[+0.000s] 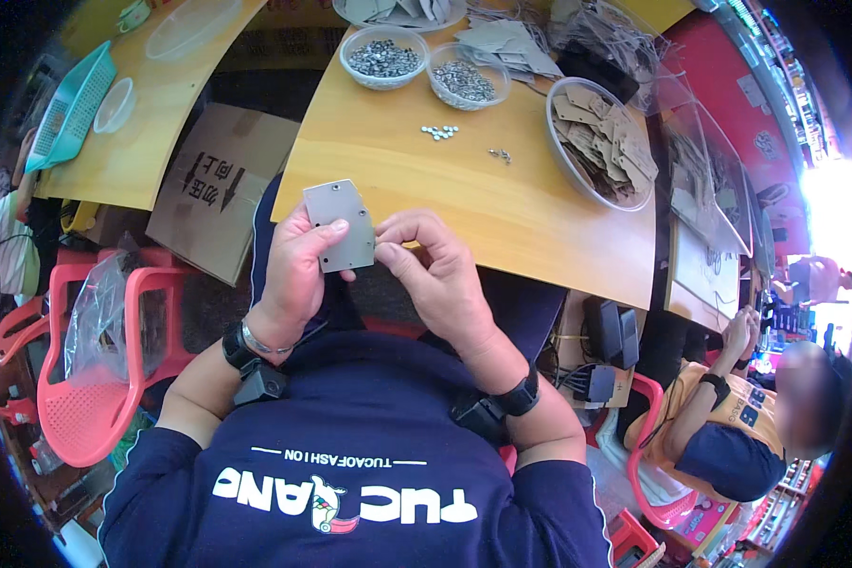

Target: Manually assembling small metal fasteners onto cardboard component parts.

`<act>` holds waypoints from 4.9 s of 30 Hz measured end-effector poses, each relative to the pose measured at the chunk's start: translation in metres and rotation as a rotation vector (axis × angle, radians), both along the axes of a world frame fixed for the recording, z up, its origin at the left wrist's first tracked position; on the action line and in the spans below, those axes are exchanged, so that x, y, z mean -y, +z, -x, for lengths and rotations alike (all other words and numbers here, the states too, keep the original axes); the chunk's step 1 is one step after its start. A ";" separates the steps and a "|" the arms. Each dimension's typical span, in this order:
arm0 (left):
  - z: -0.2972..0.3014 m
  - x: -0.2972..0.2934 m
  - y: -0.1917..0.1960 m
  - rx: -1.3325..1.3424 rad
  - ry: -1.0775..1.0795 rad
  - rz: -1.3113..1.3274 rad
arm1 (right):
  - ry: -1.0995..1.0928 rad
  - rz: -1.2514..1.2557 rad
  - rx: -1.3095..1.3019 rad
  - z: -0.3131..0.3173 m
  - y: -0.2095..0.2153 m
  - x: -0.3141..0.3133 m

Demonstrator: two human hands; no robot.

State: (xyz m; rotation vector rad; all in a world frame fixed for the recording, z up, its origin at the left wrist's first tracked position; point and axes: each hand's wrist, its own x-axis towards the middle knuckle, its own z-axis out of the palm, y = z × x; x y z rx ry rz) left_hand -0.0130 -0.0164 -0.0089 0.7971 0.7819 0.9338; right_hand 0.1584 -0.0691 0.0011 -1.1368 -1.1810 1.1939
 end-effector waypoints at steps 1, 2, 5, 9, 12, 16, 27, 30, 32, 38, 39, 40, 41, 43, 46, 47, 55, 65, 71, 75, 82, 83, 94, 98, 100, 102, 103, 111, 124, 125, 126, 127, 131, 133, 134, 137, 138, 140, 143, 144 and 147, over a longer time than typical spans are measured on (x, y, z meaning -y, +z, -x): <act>0.000 0.000 -0.001 0.010 0.007 0.009 | -0.039 -0.013 0.053 0.004 -0.004 0.000; 0.000 0.000 -0.001 0.006 0.011 0.006 | -0.079 -0.028 0.106 0.007 -0.005 0.000; -0.002 0.005 -0.003 0.057 0.090 0.010 | -0.090 0.023 0.148 0.010 -0.006 0.001; -0.003 0.007 -0.004 0.066 0.125 0.008 | -0.099 -0.064 0.218 0.016 -0.016 -0.002; -0.004 0.005 -0.006 0.067 0.132 -0.004 | -0.136 -0.076 0.192 0.016 -0.021 -0.006; -0.006 0.005 -0.006 0.079 0.134 -0.001 | -0.152 -0.122 0.161 0.017 -0.027 -0.006; -0.007 0.010 -0.006 0.020 0.137 -0.047 | -0.187 -0.188 0.253 0.021 -0.030 -0.006; -0.007 0.010 -0.008 0.022 0.136 -0.048 | -0.216 -0.137 0.196 0.023 -0.031 -0.005; -0.007 0.011 -0.009 0.026 0.134 -0.051 | -0.227 -0.092 0.137 0.022 -0.035 -0.005; -0.007 0.011 -0.006 -0.007 0.114 -0.066 | -0.241 0.049 -0.053 0.025 -0.026 -0.004; -0.006 0.011 -0.007 -0.012 0.104 -0.077 | -0.241 0.048 -0.054 0.024 -0.026 -0.004; -0.006 0.010 -0.007 -0.017 0.093 -0.089 | -0.221 0.063 -0.041 0.024 -0.025 -0.003; -0.006 0.010 -0.007 -0.017 0.093 -0.089 | -0.200 0.077 -0.029 0.023 -0.025 -0.003; -0.006 0.011 -0.006 -0.024 0.106 -0.070 | -0.190 0.085 -0.014 0.021 -0.024 -0.003; -0.007 0.011 -0.008 -0.008 0.100 -0.066 | -0.178 0.110 -0.007 0.021 -0.025 -0.004; -0.007 0.011 -0.008 -0.008 0.099 -0.066 | -0.175 0.129 -0.016 0.021 -0.025 -0.005; -0.006 0.010 -0.010 -0.031 0.071 -0.056 | -0.149 0.189 0.075 0.020 -0.021 -0.007; -0.004 0.005 -0.009 -0.071 0.040 -0.025 | -0.147 0.198 0.192 0.022 -0.020 -0.010; 0.000 0.001 -0.006 -0.038 0.034 -0.020 | -0.047 0.271 0.087 0.013 -0.004 -0.010; 0.000 0.000 -0.008 -0.023 0.013 -0.018 | -0.056 0.282 0.133 0.011 -0.004 -0.011; -0.004 0.004 -0.006 -0.114 -0.005 -0.046 | -0.090 0.272 0.233 0.009 -0.013 -0.011; -0.005 0.003 -0.005 -0.116 -0.008 -0.052 | -0.086 0.272 0.251 0.007 -0.013 -0.011; -0.042 -0.051 -0.011 -1.098 0.140 -1.572 | -0.357 0.097 0.433 -0.046 -0.003 -0.012; -0.040 -0.035 -0.026 -1.170 -0.008 -1.648 | -0.365 0.020 0.558 -0.061 -0.004 -0.006; -0.035 -0.028 -0.028 -1.153 -0.028 -1.649 | -0.344 -0.019 0.620 -0.063 -0.004 -0.003; -0.029 -0.024 -0.026 -1.125 -0.056 -1.636 | -0.316 -0.050 0.649 -0.063 -0.005 -0.002; -0.026 -0.021 -0.029 -1.124 -0.062 -1.636 | -0.319 -0.046 0.647 -0.063 -0.005 -0.002; -0.017 -0.021 -0.049 -1.092 -0.094 -1.611 | -0.261 -0.081 0.732 -0.071 0.002 -0.018; -0.021 -0.019 -0.057 -1.058 0.032 -1.589 | -0.238 0.105 0.821 -0.099 0.008 -0.088; -0.022 -0.019 -0.057 -1.051 0.037 -1.564 | -0.236 0.101 0.826 -0.099 0.010 -0.091; -0.022 -0.019 -0.057 -1.045 0.041 -1.540 | -0.229 0.084 0.842 -0.099 0.011 -0.093; -0.022 -0.018 -0.056 -1.044 0.048 -1.540 | -0.221 0.067 0.858 -0.099 0.012 -0.094; -0.023 -0.020 -0.048 -1.071 0.037 -1.498 | -0.221 0.027 0.897 -0.098 0.018 -0.101; -0.022 -0.020 -0.043 -1.084 0.031 -1.480 | -0.232 0.053 0.978 -0.099 0.019 -0.105; -0.021 -0.021 -0.042 -1.085 0.021 -1.456 | -0.232 0.046 0.982 -0.099 0.017 -0.108; -0.016 -0.022 -0.039 -1.102 0.017 -1.410 | -0.201 0.029 1.115 -0.096 0.012 -0.114; -0.015 -0.022 -0.039 -1.116 0.016 -1.383 | -0.201 0.026 1.117 -0.094 0.010 -0.116; -0.014 -0.025 -0.038 -1.121 0.026 -1.386 | -0.200 -0.033 1.109 -0.090 0.005 -0.119; -0.012 -0.026 -0.042 -1.123 0.032 -1.387 | -0.208 -0.144 1.097 -0.082 0.003 -0.122; -0.012 -0.027 -0.043 -1.116 0.032 -1.392 | -0.207 -0.143 1.098 -0.081 0.001 -0.124; -0.012 -0.027 -0.045 -1.089 0.042 -1.386 | -0.193 -0.173 1.146 -0.079 -0.002 -0.127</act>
